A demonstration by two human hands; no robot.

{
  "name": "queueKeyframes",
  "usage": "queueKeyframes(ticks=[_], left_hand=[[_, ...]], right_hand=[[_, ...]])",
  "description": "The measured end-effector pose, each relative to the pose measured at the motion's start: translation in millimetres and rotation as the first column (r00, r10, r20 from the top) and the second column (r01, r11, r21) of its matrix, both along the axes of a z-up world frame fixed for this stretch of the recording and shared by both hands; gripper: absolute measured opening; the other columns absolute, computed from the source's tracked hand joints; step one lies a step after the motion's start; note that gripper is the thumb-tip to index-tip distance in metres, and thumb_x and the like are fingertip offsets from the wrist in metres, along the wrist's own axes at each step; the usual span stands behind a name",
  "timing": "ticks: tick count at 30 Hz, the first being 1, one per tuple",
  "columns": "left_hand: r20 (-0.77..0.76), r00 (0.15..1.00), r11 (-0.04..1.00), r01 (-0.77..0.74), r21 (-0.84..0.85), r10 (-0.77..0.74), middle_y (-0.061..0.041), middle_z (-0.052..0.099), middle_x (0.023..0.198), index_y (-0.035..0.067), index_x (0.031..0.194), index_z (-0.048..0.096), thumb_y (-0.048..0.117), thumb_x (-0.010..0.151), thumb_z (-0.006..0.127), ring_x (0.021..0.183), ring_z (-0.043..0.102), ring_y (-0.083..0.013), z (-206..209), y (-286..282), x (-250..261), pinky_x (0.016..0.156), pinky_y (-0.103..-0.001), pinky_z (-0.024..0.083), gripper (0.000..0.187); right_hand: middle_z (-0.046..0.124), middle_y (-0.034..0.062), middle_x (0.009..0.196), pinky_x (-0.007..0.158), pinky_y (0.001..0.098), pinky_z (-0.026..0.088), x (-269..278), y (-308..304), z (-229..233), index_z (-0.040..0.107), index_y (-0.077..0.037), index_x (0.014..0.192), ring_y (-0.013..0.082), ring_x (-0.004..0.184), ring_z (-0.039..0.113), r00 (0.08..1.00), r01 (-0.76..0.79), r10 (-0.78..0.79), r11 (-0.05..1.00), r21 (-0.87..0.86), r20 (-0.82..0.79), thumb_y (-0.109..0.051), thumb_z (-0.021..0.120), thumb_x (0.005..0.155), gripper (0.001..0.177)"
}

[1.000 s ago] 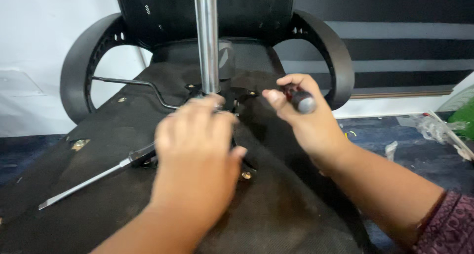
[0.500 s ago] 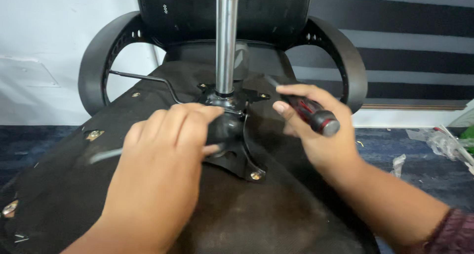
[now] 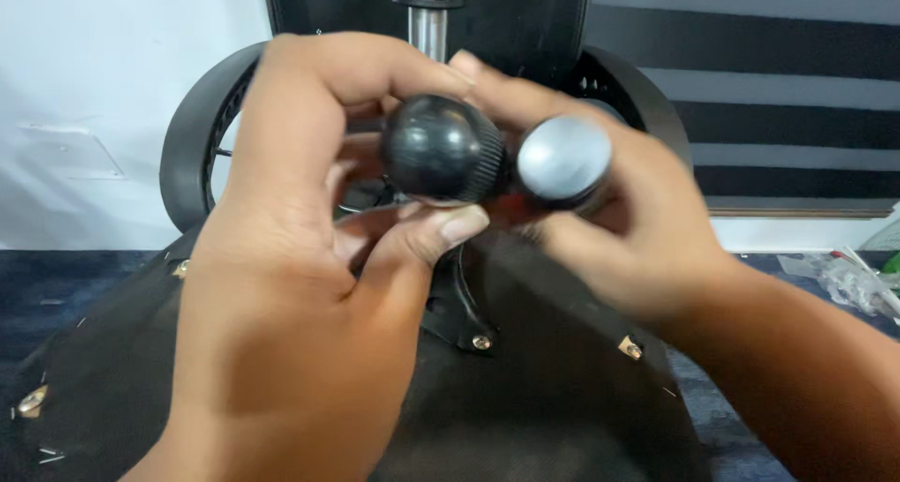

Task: The person uses a screwdriver to tighten screws on the underside of an office chair seat, securing the metal mounting plate to the chair frame. The person holds the chair steady with one hand while turning the screwdriver with the other.

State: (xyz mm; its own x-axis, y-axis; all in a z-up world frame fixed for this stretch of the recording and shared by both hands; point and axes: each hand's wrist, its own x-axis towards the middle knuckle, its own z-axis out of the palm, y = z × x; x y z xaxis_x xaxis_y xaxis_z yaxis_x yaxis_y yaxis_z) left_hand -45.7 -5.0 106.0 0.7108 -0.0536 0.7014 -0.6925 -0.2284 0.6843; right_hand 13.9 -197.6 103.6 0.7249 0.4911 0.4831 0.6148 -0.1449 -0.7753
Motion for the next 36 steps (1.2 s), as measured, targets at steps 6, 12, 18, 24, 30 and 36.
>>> queueKeyframes(ticks=[6, 12, 18, 24, 30, 36], left_hand=[[-0.111, 0.986, 0.983, 0.104, -0.149, -0.122, -0.004, 0.059, 0.124, 0.012, 0.132, 0.048, -0.009, 0.088, 0.067, 0.112, 0.064, -0.0134, -8.8, -2.7, 7.2, 0.088, -0.026, 0.061, 0.052], [-0.176, 0.968, 0.958, -0.132, 0.254, 0.18, -0.008, 0.052, 0.138, 0.017, 0.145, 0.05, 0.013, 0.085, 0.078, 0.127, 0.053, -0.026, -45.3, -0.4, 22.7, 0.097, -0.039, 0.047, 0.066], [0.121, 0.993, 0.783, -0.072, 0.618, -0.005, -0.009, 0.06, 0.134, 0.012, 0.124, 0.063, 0.027, 0.081, 0.073, 0.136, 0.046, -0.033, -94.4, 3.8, 37.4, 0.11, -0.048, 0.033, 0.047], [-0.112, 0.992, 0.651, 0.12, 0.75, -0.053, -0.002, 0.062, 0.114, 0.013, 0.111, 0.066, 0.026, 0.09, 0.065, 0.117, 0.054, -0.0238, -106.2, 4.0, 43.7, 0.104, -0.043, 0.038, 0.025], [0.059, 0.997, 0.707, -0.01, 0.707, -0.044, -0.006, 0.061, 0.11, 0.011, 0.105, 0.065, 0.021, 0.088, 0.065, 0.111, 0.053, -0.0323, -113.1, -7.0, 39.1, 0.093, -0.046, 0.04, 0.02], [0.0, 0.998, 0.798, 0.052, 0.6, -0.064, -0.006, 0.061, 0.112, 0.01, 0.104, 0.064, 0.019, 0.089, 0.065, 0.113, 0.053, -0.0322, -121.6, 0.7, 41.2, 0.1, -0.047, 0.038, 0.017]], right_hand=[[0.073, 0.0032, 0.111, 0.09, 0.029, 0.056, 0.5, 1.2, -10.1, 0.063, -0.011, 0.129, 0.0125, 0.104, 0.072, 0.982, 0.171, -0.153, 0.968, -0.184, 0.109, -0.009, 0.077, 0.088, 0.043], [0.073, 0.0011, 0.087, 0.07, 0.0283, 0.053, 24.8, -14.6, -28.7, 0.069, -0.011, 0.108, 0.0114, 0.078, 0.07, 0.844, 0.536, -0.508, 0.776, -0.334, 0.174, -0.009, 0.079, 0.076, 0.033], [0.069, 0.0111, 0.078, 0.062, 0.0369, 0.052, 63.5, -54.4, -51.9, 0.071, -0.003, 0.095, 0.0204, 0.066, 0.064, 0.596, 0.663, -0.789, 0.588, -0.462, -0.149, -0.023, 0.078, 0.095, 0.021], [0.07, 0.0156, 0.078, 0.074, 0.0402, 0.052, 109.5, -92.6, -85.6, 0.072, -0.001, 0.091, 0.0256, 0.074, 0.068, 0.545, 0.664, -0.838, 0.45, -0.598, -0.025, -0.035, 0.08, 0.088, 0.035], [0.075, 0.0188, 0.09, 0.086, 0.0432, 0.052, 165.5, -111.8, -118.0, 0.075, -0.006, 0.102, 0.0317, 0.086, 0.072, 0.65, 0.565, -0.755, 0.398, -0.723, 0.092, -0.038, 0.079, 0.083, 0.038], [0.076, 0.0225, 0.095, 0.089, 0.0445, 0.052, 215.6, -114.5, -128.7, 0.075, -0.004, 0.105, 0.0345, 0.091, 0.073, 0.66, 0.515, -0.738, 0.312, -0.798, 0.138, -0.043, 0.079, 0.084, 0.045]])
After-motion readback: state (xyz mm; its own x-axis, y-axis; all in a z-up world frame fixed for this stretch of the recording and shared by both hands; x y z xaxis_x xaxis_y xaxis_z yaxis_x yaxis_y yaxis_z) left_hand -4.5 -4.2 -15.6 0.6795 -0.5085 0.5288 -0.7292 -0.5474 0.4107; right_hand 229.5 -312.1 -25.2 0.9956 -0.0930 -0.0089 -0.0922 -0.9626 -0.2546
